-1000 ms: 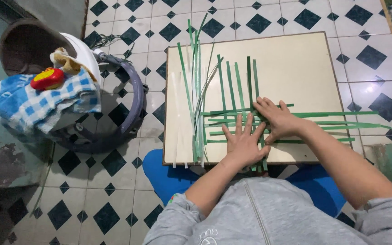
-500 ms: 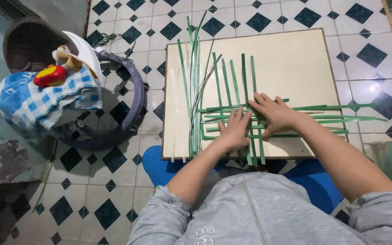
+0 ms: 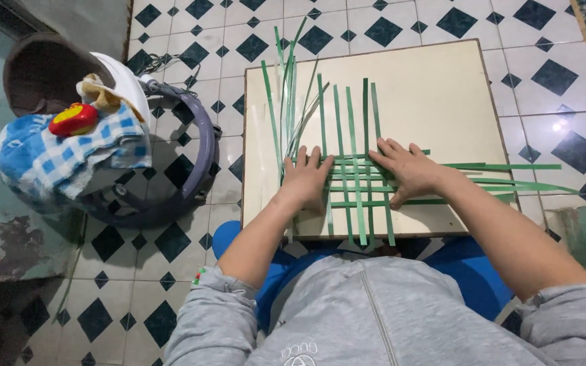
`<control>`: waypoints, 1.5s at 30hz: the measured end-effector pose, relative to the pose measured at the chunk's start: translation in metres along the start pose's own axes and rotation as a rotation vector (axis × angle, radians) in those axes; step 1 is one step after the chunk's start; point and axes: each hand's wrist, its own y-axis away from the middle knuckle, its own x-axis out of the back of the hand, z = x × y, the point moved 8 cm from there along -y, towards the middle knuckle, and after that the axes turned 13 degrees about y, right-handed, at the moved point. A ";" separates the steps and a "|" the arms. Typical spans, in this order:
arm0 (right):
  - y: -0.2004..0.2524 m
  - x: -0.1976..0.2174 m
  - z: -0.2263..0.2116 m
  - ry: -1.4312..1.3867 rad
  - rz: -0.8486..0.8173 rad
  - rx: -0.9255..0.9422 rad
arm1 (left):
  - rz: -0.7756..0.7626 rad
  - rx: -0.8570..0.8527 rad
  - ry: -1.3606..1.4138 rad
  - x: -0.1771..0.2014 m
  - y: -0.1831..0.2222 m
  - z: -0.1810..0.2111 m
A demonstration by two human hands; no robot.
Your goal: Weaving green plastic strips together on a flat board to create a mat or pattern.
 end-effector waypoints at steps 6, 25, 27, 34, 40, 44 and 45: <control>0.005 0.009 -0.004 0.013 -0.022 0.003 | -0.023 -0.051 -0.051 -0.003 -0.004 -0.004; 0.022 0.037 -0.014 0.053 0.084 0.082 | 0.095 -0.126 -0.058 0.023 -0.009 0.006; 0.015 0.030 -0.007 0.044 0.092 0.077 | 0.123 -0.141 -0.061 0.015 -0.020 0.002; 0.011 0.019 -0.002 0.067 0.114 0.105 | 0.197 -0.203 -0.145 0.010 -0.016 0.009; 0.017 0.021 -0.003 0.036 0.094 0.122 | 0.066 -0.137 0.034 0.024 0.009 0.024; 0.016 0.020 -0.002 0.010 0.103 0.131 | 0.042 -0.119 0.076 0.018 0.006 0.019; 0.016 0.020 -0.002 0.025 0.098 0.127 | 0.047 -0.124 0.081 0.016 0.005 0.016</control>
